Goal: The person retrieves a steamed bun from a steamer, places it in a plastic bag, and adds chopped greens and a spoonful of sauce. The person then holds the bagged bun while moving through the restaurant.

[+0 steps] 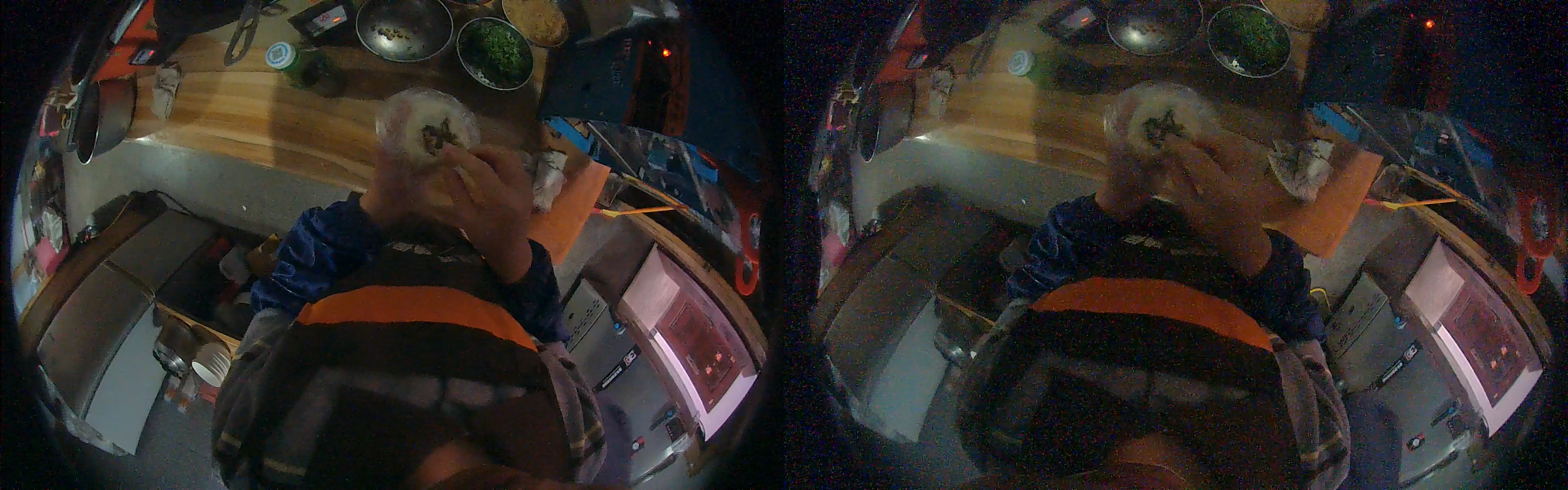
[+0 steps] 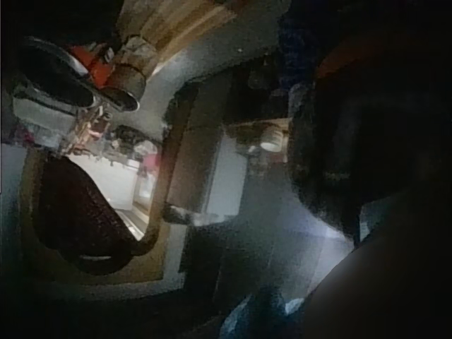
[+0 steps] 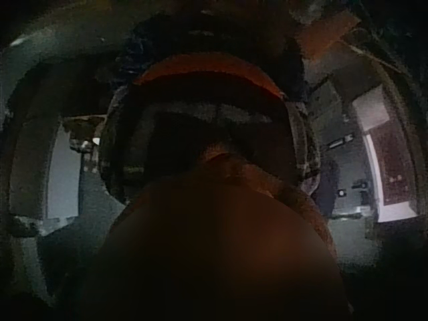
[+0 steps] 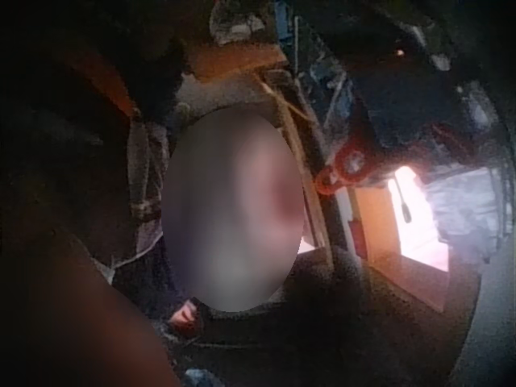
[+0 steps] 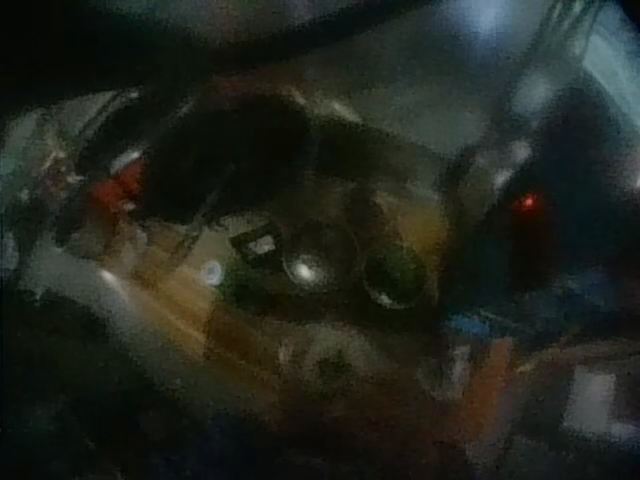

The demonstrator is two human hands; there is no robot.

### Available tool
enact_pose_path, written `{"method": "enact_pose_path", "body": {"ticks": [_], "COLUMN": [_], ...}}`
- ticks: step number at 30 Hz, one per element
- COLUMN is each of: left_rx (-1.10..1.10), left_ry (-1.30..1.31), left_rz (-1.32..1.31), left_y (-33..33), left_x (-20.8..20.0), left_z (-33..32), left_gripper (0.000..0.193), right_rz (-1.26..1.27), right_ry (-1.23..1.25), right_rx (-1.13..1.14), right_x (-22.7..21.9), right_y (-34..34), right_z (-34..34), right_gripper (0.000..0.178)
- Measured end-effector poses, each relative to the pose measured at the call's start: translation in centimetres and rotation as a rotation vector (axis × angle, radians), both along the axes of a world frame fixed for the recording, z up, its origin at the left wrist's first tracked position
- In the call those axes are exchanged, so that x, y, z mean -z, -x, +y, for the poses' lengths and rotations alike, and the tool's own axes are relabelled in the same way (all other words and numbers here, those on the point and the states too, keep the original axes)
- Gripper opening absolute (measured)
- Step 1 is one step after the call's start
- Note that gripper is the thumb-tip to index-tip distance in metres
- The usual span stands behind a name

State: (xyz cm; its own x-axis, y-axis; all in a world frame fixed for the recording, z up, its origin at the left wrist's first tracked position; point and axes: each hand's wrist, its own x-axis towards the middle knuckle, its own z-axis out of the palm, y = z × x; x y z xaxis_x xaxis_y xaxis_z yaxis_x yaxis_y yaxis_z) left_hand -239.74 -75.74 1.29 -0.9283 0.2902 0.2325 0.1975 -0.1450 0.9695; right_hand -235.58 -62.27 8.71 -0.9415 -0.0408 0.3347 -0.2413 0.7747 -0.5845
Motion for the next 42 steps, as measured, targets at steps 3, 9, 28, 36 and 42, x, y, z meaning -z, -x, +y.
{"method": "enact_pose_path", "body": {"ticks": [3,9,28,36,42], "left_rx": [0.019,0.028,0.254,0.079,-0.022], "left_ry": [-0.035,-0.060,-1.155,-0.141,-0.498], "left_rz": [-0.076,-0.207,-1.196,-0.360,-0.687], "left_y": [0.1,-0.3,-0.3,-0.7,0.1], "left_x": [-0.5,0.4,-0.4,3.5,3.9], "left_z": [0.1,0.0,-0.6,-1.5,-1.7], "left_gripper": [0.058,0.063,0.068,0.081,0.083], "right_rz": [0.042,0.113,0.011,0.321,-0.080], "right_ry": [-0.074,-0.021,1.364,1.072,0.345], "right_rx": [0.009,0.023,-0.861,0.151,0.422], "right_x": [0.5,0.9,-11.2,-6.6,9.2], "right_y": [0.3,0.4,0.1,1.3,13.3], "right_z": [-0.3,-0.5,1.9,2.4,10.9], "right_gripper": [0.027,0.026,0.006,0.017,0.019]}}
